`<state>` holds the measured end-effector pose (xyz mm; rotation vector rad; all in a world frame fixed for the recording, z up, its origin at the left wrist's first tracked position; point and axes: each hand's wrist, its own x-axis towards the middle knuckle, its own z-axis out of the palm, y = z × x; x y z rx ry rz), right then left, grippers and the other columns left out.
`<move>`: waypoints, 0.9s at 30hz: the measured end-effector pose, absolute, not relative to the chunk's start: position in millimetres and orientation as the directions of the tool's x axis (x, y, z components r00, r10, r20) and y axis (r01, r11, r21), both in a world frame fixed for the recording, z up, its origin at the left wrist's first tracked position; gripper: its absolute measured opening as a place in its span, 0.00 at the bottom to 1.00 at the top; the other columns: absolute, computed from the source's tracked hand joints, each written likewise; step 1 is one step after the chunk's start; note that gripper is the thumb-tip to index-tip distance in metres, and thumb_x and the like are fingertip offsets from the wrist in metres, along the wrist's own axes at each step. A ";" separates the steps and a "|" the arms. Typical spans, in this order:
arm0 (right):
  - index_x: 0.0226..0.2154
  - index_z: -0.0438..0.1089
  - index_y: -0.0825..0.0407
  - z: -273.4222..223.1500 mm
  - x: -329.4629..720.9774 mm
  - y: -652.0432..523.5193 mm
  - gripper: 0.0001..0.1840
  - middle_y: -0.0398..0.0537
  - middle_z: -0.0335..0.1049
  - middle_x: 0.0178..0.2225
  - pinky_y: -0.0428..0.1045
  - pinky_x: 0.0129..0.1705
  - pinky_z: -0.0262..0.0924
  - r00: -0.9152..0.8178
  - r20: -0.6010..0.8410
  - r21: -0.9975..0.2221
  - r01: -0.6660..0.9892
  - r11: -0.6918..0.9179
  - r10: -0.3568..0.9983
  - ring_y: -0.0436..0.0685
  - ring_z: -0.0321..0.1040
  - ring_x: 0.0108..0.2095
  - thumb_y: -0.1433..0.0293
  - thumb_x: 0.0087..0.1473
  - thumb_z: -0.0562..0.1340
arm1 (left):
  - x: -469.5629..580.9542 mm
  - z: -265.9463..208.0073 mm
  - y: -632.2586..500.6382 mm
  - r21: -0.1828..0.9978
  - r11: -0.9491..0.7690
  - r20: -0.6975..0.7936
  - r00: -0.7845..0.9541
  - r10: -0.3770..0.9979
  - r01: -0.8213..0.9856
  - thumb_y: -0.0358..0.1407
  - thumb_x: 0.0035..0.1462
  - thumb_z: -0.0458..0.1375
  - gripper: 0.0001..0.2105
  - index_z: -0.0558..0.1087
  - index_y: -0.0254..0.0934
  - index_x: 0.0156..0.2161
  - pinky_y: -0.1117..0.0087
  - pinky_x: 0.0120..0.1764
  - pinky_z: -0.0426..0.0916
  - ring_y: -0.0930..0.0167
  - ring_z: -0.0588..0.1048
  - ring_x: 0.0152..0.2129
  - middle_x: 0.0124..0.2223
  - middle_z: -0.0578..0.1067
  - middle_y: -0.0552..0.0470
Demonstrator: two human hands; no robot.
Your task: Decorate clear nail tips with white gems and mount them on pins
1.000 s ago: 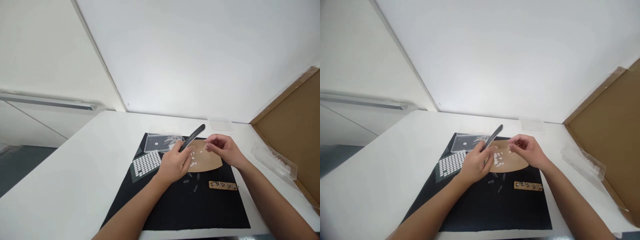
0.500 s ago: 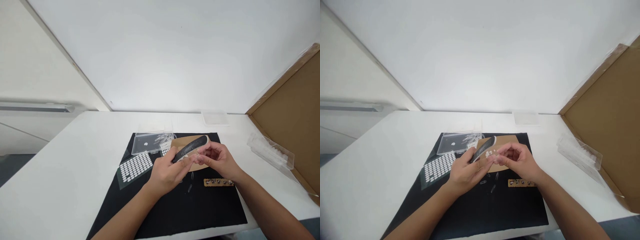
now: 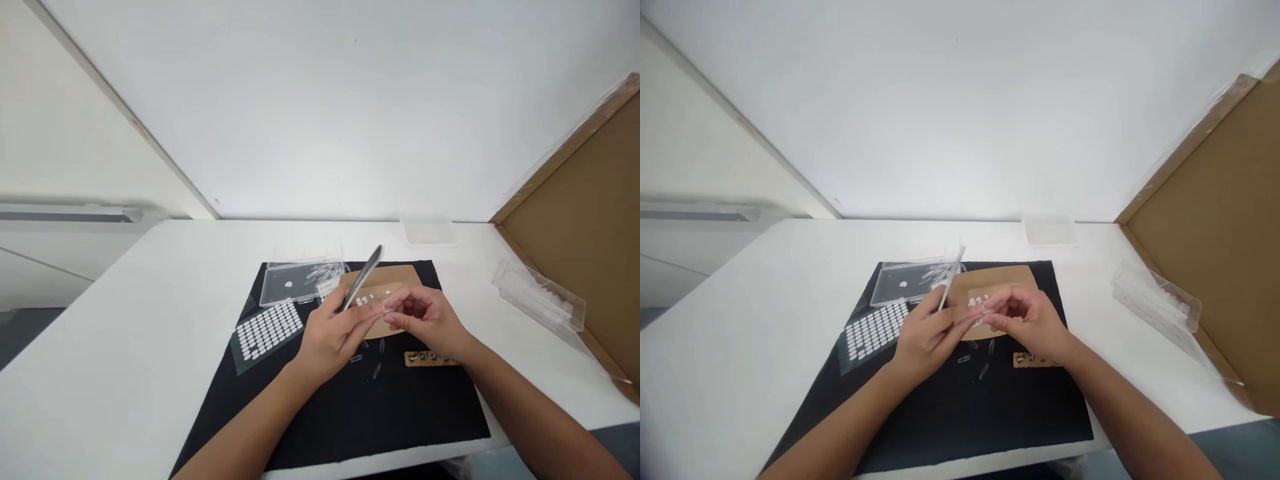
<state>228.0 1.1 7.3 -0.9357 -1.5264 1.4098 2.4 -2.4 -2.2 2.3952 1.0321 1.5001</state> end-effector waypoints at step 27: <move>0.41 0.77 0.46 10.6 228.3 -0.1 0.07 0.44 0.77 0.33 0.49 0.38 0.67 -0.375 0.424 -0.749 0.367 0.552 0.824 0.54 0.73 0.34 0.63 0.70 0.64 | 12.1 -7.6 -6.0 0.742 -0.556 0.518 0.207 0.830 0.374 0.36 0.68 0.63 0.06 0.84 0.39 0.42 0.74 0.30 0.63 0.76 0.67 0.22 0.24 0.65 0.60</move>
